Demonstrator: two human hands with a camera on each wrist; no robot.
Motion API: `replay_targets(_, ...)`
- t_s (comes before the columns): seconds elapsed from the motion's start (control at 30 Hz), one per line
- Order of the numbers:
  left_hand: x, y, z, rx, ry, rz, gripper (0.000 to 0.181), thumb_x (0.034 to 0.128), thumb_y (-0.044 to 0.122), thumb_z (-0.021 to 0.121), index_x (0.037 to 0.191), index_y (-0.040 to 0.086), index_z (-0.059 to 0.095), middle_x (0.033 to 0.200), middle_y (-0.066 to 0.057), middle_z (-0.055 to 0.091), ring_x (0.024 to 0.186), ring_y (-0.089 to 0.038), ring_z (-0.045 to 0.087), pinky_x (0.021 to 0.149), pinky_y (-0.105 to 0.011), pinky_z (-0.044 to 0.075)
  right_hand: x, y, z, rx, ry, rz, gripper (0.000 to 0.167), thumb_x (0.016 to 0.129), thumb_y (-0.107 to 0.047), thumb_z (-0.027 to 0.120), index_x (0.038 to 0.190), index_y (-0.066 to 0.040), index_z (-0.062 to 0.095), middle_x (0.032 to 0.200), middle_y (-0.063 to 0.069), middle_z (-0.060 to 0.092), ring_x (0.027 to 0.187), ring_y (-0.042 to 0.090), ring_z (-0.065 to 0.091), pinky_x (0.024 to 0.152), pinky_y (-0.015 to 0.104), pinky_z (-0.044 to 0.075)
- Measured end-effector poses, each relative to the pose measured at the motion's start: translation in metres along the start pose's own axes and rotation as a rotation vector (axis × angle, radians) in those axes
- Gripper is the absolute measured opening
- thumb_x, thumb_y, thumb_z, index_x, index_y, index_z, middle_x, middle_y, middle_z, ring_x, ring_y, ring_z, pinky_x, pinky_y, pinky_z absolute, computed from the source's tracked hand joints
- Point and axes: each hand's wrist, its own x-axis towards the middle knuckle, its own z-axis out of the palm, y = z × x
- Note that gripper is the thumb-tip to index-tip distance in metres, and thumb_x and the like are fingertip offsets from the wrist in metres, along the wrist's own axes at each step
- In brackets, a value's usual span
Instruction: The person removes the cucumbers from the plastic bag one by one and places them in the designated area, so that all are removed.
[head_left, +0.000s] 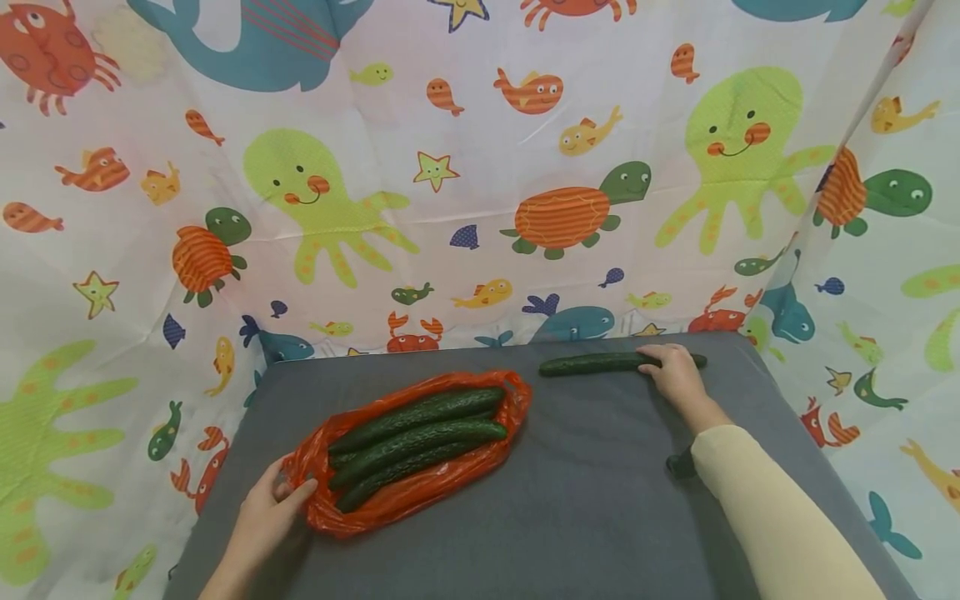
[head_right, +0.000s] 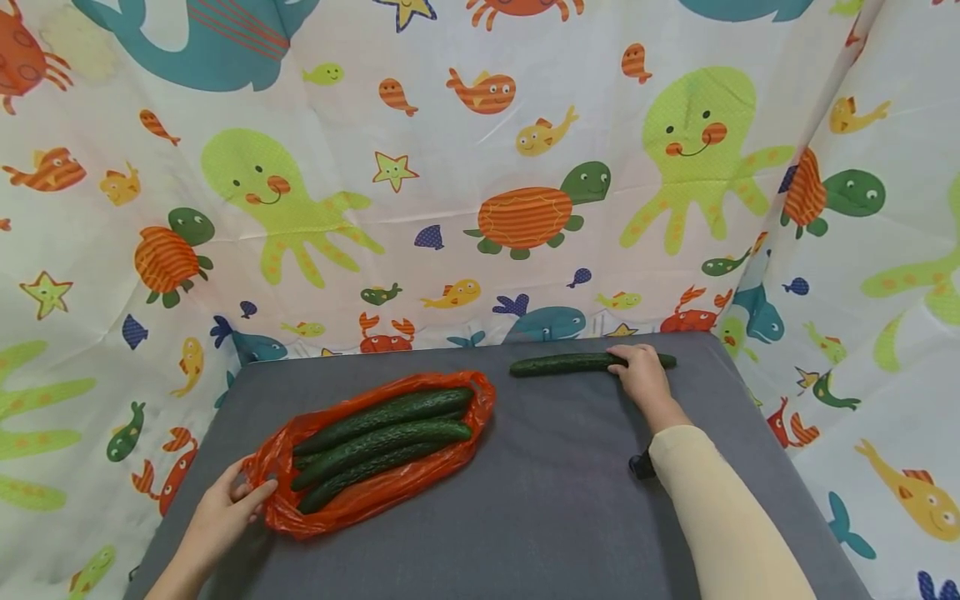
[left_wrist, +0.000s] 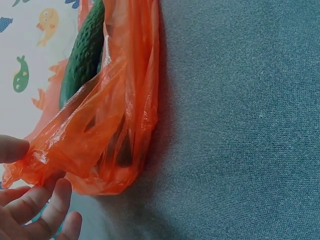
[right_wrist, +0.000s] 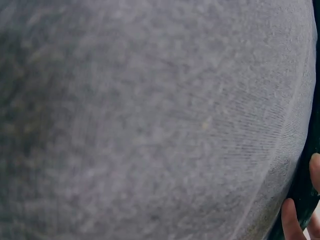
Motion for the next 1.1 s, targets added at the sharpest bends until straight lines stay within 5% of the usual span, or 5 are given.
replay_targets(0.63, 0.001, 0.0, 0.002, -0.034, 0.005, 0.028, 0.099, 0.0939, 0.065, 0.057, 0.158, -0.001, 0.021, 0.142, -0.037, 0.049, 0.122, -0.045, 0.06, 0.08, -0.045, 0.058, -0.001, -0.003, -0.001, -0.022, -0.103, 0.046, 0.056, 0.089, -0.009, 0.076, 0.142, -0.008, 0.058, 0.147, 0.023, 0.052, 0.139, 0.048, 0.038, 0.109, 0.066, 0.031)
replay_targets(0.87, 0.0, 0.0, 0.001, -0.054, 0.008, 0.035, 0.096, 0.0945, 0.062, 0.059, 0.158, 0.0, 0.022, 0.139, -0.035, 0.054, 0.111, -0.038, 0.067, 0.078, -0.043, 0.058, 0.001, -0.004, -0.002, -0.016, -0.095, 0.021, 0.059, 0.088, -0.008, 0.077, 0.143, -0.007, 0.057, 0.151, 0.022, 0.049, 0.141, 0.046, 0.037, 0.111, 0.065, 0.03)
replay_targets(1.1, 0.0, 0.001, 0.002, -0.07, 0.01, 0.034, 0.096, 0.0942, 0.062, 0.06, 0.158, 0.0, 0.023, 0.141, -0.033, 0.053, 0.121, -0.042, 0.062, 0.079, -0.043, 0.059, 0.005, -0.015, -0.006, 0.014, -0.075, -0.028, 0.06, 0.088, -0.009, 0.078, 0.143, -0.004, 0.056, 0.151, 0.024, 0.048, 0.139, 0.048, 0.039, 0.11, 0.064, 0.031)
